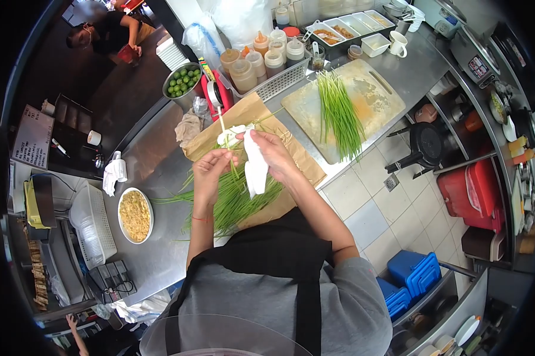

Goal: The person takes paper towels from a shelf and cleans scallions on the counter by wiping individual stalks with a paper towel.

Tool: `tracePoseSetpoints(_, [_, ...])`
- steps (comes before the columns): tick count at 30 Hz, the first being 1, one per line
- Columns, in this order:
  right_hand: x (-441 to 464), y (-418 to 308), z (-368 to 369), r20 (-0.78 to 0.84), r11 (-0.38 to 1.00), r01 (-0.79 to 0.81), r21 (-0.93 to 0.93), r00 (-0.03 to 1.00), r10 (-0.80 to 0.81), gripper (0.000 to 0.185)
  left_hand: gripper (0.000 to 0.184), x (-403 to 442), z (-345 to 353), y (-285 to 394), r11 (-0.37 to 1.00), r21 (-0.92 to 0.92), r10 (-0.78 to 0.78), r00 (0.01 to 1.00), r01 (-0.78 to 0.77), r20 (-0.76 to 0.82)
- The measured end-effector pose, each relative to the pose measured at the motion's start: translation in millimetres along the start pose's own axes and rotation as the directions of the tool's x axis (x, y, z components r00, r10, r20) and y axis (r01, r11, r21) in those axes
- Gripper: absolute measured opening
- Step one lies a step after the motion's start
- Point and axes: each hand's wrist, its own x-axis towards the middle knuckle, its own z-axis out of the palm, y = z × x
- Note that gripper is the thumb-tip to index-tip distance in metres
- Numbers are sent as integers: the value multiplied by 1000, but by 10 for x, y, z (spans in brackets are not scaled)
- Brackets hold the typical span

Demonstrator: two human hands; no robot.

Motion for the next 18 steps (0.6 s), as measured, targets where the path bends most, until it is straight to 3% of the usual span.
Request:
tracePoseSetpoints(2, [17,2,3,20,999,19,50,1000,-20,22,12,-44,-13,128,998,-26,-52,999,53,14])
tracePoseSetpoints(5, [55,85,60,12,999,46,13,999,-46,24,12,-89,24,166,972,-155,-145,970,177,198])
tracePoseSetpoints(7, [80,170,81,0,994,100,-39,995,-100,26,13,-71,38,114,966,-175,-161,973,189,164])
tracePoseSetpoints(11, [-10,163,113,135,998,-15,69,991,5,27,13,41,-41,-24,985,-123,-112,992,118,58])
tracePoseSetpoints(14, [-21,186,38,151,986,32,-165,989,-6,26,14,56,-103,-63,998,-33,-51,998,50,-47])
tracePoseSetpoints(18, [17,167,-72,75,972,-91,215,994,76,28,11,78,-162,-158,995,79,57,997,-52,-60])
